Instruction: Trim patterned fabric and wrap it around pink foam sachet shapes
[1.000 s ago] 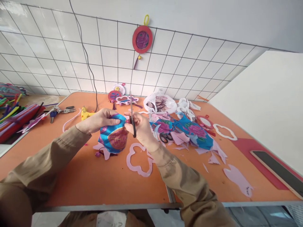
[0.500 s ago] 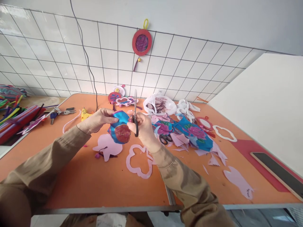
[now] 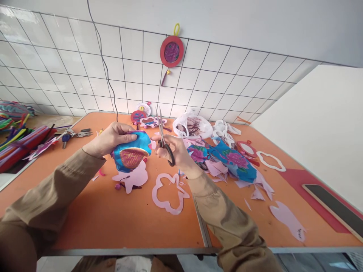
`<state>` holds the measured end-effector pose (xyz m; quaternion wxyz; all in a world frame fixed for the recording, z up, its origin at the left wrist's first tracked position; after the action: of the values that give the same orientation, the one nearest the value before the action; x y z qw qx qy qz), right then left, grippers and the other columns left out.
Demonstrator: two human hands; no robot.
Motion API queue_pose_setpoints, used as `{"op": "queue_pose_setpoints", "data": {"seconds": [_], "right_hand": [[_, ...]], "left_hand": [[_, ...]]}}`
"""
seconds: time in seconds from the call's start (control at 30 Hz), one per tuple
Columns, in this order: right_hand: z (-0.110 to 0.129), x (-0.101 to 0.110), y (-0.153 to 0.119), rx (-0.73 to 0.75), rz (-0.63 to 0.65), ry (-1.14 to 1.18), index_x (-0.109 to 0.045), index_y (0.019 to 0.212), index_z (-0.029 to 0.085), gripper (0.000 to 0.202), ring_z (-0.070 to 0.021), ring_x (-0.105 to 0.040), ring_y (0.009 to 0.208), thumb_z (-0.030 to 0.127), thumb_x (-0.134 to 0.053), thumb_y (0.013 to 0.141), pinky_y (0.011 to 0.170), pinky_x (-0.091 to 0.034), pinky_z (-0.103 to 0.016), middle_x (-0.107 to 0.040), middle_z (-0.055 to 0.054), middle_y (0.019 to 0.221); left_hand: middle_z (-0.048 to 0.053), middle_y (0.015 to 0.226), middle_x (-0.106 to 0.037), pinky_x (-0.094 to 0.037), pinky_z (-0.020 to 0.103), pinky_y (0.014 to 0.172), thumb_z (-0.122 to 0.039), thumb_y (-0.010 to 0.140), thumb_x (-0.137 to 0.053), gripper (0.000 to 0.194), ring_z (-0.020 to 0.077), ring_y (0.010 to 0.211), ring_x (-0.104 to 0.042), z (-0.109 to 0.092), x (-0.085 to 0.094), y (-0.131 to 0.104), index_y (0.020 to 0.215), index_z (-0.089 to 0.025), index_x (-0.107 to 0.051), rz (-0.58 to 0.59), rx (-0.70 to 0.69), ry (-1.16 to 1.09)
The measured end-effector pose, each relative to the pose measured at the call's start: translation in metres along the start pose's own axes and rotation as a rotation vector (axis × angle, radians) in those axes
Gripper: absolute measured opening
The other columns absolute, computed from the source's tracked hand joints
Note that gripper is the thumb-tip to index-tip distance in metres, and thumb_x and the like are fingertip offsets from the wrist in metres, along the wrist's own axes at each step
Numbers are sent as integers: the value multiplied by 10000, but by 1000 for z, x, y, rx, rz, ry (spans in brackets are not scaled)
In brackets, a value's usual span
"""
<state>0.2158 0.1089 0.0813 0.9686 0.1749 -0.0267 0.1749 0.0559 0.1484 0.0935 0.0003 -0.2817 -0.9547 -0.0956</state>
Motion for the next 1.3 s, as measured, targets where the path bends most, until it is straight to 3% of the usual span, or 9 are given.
{"op": "queue_pose_setpoints", "data": {"seconds": [0.1,0.33,0.5,0.87,1.3], "right_hand": [[0,3,-1,20,126,-51,-711,1098,157,664,-182,-604,740,693,-743,707,683,-477,-328,-645,-52,796],[-7,-6,-6,-55,303,-123,-739,1090,116,741,-134,-521,647,752,-699,712,586,-405,-268,-577,-24,719],[-9,-9,-4,-21,343,-173,-744,1070,109,755,-121,-511,603,774,-669,721,533,-398,-245,-572,-22,689],[-12,-10,-5,-19,360,-166,-743,1061,102,719,-93,-484,513,745,-671,745,443,-352,-224,-555,0,633],[-9,-12,-5,-80,325,-101,-764,859,118,604,-78,-420,455,698,-747,692,393,-365,-209,-475,37,539]], "left_hand": [[43,695,-712,-492,214,533,-357,754,-821,255,126,596,-625,-3,2,-1,738,-117,-739,18,-15,18],[33,658,-697,-464,193,499,-367,744,-831,267,108,560,-604,-6,-3,-3,724,-118,-738,61,-4,57],[52,710,-736,-483,191,509,-373,756,-826,265,116,581,-634,-1,-10,-3,798,-118,-767,116,42,-5],[46,652,-707,-474,197,482,-343,754,-827,250,113,540,-611,1,-11,-3,744,-109,-740,129,61,-1],[77,717,-746,-522,225,536,-351,757,-826,256,145,599,-660,2,-10,-4,824,-108,-781,146,51,31]]}}
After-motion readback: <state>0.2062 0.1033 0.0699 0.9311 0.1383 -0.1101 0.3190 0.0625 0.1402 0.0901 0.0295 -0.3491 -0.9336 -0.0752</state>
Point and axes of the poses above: each hand's wrist, its own y-axis towards the middle knuckle, its own x-axis out of the back of the hand, z = x × y, the point moved 9 cm from there along y, towards the middle knuckle
